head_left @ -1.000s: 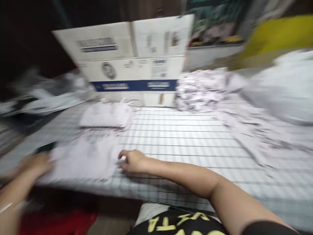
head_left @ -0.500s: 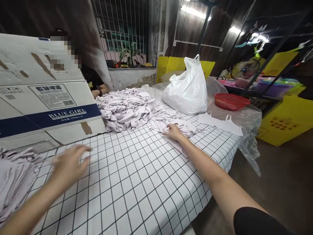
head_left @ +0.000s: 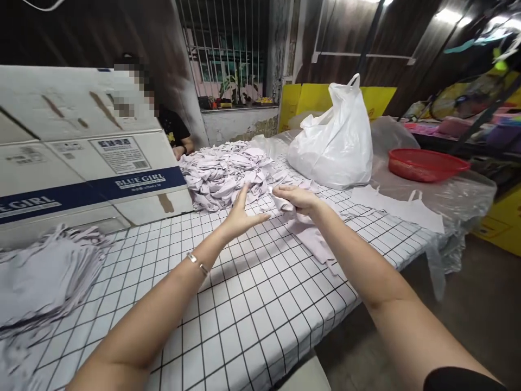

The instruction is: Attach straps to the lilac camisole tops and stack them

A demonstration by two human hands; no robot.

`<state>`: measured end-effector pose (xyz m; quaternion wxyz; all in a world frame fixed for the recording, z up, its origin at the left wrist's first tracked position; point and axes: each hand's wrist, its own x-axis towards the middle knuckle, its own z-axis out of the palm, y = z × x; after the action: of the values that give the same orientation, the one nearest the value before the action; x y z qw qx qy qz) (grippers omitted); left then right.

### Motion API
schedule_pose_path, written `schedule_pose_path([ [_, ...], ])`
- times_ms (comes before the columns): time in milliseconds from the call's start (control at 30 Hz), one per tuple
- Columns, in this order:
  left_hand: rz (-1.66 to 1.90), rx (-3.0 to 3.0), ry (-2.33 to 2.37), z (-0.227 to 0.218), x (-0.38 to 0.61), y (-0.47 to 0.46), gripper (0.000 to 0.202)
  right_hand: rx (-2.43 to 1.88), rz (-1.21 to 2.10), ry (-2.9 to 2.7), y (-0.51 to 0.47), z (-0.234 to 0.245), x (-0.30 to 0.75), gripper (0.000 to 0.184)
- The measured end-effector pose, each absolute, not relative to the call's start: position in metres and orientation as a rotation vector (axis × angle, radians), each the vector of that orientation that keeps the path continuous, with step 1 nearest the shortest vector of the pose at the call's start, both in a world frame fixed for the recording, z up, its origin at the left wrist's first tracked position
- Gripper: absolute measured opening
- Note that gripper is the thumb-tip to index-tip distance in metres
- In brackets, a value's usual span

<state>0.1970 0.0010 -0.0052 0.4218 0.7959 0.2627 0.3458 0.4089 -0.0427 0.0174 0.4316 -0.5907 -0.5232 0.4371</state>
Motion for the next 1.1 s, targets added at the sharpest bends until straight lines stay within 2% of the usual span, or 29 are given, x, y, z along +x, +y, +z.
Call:
schedule_pose_path([
  [33,0.84,1.954,0.567,0.005,0.191,0.002,0.099,-1.35,1.225,-1.359,-0.047,0.032,0.395,0.034],
  [67,0.768,1.909,0.496,0.015,0.183,0.003,0.095,-1.232,1.344,-1.413,-0.051,0.046,0.383,0.035],
  [167,0.538,1.744,0.508,0.039,0.138,0.004,0.051,-1.078,1.52,-1.601,-0.059,0.074,0.359,0.04],
  [200,0.488,1.682,0.568,0.043,0.119,0.003,0.042,-1.089,1.552,-1.669,-0.06,0.076,0.354,0.044],
  [300,0.42,1.532,0.761,0.039,0.06,0.003,0.04,-1.186,1.606,-1.81,-0.053,0.056,0.343,0.049],
  [367,0.459,1.582,0.963,0.022,0.029,0.006,0.038,-1.332,1.485,-1.84,-0.042,0.027,0.331,0.036],
  [433,0.523,1.767,1.257,-0.001,0.009,0.01,0.031,-1.588,1.165,-1.854,-0.032,-0.006,0.313,0.023],
  [500,0.551,1.918,1.503,-0.022,0.0,0.012,0.023,-1.797,0.83,-1.848,-0.025,-0.034,0.294,0.023],
  [567,0.629,2.015,1.633,-0.037,-0.003,0.005,0.018,-1.855,0.646,-1.852,-0.024,-0.053,0.28,0.026],
  [700,0.799,2.376,1.548,-0.053,-0.004,-0.039,0.018,-1.762,0.494,-1.928,-0.033,-0.067,0.267,0.018],
  [800,0.69,2.441,1.413,-0.066,-0.008,-0.068,0.02,-1.768,0.447,-1.985,-0.038,-0.072,0.253,0.031],
  [867,0.689,2.349,1.582,-0.075,-0.012,-0.066,0.021,-1.818,0.39,-2.003,-0.033,-0.077,0.236,0.037],
  [933,0.697,2.217,1.819,-0.083,-0.015,-0.046,0.034,-1.881,0.408,-1.991,-0.022,-0.082,0.218,0.033],
  [1000,0.635,2.117,1.936,-0.088,-0.015,-0.018,0.051,-1.934,0.502,-1.961,-0.008,-0.083,0.204,0.02],
  [1100,0.439,2.103,1.845,-0.088,-0.01,0.019,0.071,-1.962,0.632,-1.888,0.009,-0.078,0.201,0.008],
])
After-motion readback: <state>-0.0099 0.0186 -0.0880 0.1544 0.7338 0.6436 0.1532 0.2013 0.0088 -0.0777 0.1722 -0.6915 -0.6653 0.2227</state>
